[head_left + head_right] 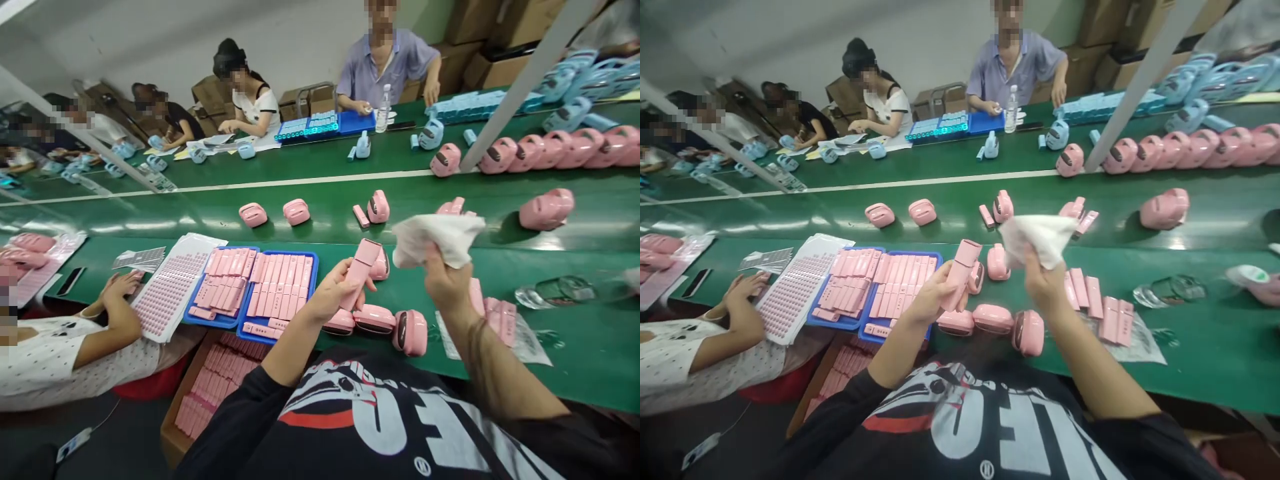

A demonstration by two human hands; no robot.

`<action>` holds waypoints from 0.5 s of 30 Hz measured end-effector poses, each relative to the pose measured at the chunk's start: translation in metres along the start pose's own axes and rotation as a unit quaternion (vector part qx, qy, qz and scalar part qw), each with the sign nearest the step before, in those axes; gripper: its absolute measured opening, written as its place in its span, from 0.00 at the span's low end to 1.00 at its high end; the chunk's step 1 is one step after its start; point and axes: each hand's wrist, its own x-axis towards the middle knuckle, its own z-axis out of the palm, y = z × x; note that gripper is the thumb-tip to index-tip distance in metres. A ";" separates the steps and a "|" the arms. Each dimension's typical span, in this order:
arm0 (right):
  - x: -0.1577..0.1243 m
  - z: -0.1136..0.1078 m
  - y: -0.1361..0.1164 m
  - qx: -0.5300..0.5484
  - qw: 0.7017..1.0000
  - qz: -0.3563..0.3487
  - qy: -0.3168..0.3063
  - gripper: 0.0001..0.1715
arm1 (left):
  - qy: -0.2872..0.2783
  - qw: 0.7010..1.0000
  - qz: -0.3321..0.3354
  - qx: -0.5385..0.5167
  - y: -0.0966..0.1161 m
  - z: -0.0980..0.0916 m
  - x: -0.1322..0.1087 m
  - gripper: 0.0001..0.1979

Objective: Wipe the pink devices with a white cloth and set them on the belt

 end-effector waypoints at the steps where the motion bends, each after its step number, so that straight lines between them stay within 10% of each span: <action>1: 0.002 0.008 -0.009 0.002 0.998 -0.057 -0.026 0.19 | -0.002 1.000 0.000 -0.003 0.000 0.008 0.002 0.20; 9: -0.043 0.026 -0.041 0.037 0.907 -0.343 -0.244 0.16 | 0.092 0.993 0.017 -0.070 -0.007 0.032 0.007 0.43; 15: -0.001 0.011 -0.018 0.094 0.975 -0.187 -0.081 0.13 | 0.059 0.993 -0.041 -0.096 -0.011 0.039 0.001 0.33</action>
